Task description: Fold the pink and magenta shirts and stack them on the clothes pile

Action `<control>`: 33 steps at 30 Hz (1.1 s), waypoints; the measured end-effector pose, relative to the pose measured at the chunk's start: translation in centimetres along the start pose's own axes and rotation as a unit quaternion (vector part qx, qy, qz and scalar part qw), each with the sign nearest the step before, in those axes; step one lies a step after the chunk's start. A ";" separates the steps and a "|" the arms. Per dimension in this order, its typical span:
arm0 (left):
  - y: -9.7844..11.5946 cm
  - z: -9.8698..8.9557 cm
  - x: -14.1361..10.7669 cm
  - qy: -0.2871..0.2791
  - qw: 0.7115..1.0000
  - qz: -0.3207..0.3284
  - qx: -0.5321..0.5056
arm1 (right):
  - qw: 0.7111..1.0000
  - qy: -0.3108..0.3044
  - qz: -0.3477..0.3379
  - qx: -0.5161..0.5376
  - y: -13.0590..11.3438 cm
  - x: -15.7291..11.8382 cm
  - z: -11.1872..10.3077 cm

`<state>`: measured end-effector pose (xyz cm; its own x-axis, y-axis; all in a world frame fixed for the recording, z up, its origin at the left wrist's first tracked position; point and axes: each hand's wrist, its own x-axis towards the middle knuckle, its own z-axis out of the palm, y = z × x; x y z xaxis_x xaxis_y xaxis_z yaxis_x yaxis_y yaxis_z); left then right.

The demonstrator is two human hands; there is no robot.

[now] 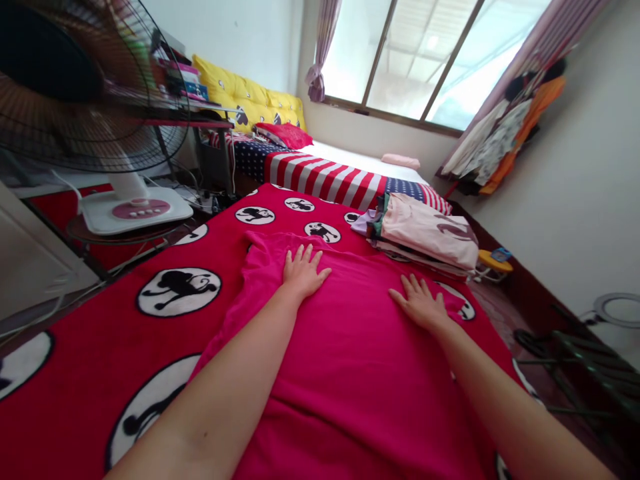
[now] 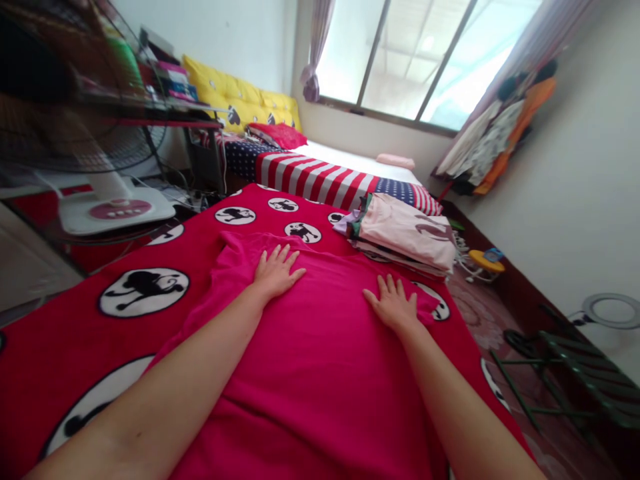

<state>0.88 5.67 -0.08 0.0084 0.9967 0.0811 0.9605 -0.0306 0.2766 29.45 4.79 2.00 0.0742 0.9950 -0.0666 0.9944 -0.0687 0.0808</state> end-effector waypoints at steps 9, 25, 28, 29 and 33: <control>-0.3 0.0 0.0 0.010 1.000 0.001 0.007 | 0.988 0.077 -0.077 0.106 -9.2 -5.0 0.4; -5.1 -7.3 -0.7 -0.099 0.960 -0.007 -0.262 | 0.963 0.108 -0.111 0.220 -8.1 -5.0 2.1; -8.4 -9.0 -2.4 -0.046 0.960 -0.089 -0.261 | 0.962 0.107 -0.113 0.223 -8.1 -5.1 2.0; -9.5 -9.3 -3.0 -0.027 0.960 -0.116 -0.254 | 0.962 0.107 -0.113 0.224 -8.1 -5.1 2.0; -12.4 -9.3 -5.1 0.000 0.949 -0.194 -0.247 | 0.962 0.110 -0.112 0.224 -8.1 -5.1 2.0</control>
<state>-13.67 0.22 4.94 -0.3199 0.9399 -0.1193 0.6436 0.3080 0.7006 21.17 0.15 -0.29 -0.1149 0.9764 0.1828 0.9202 0.1739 -0.3506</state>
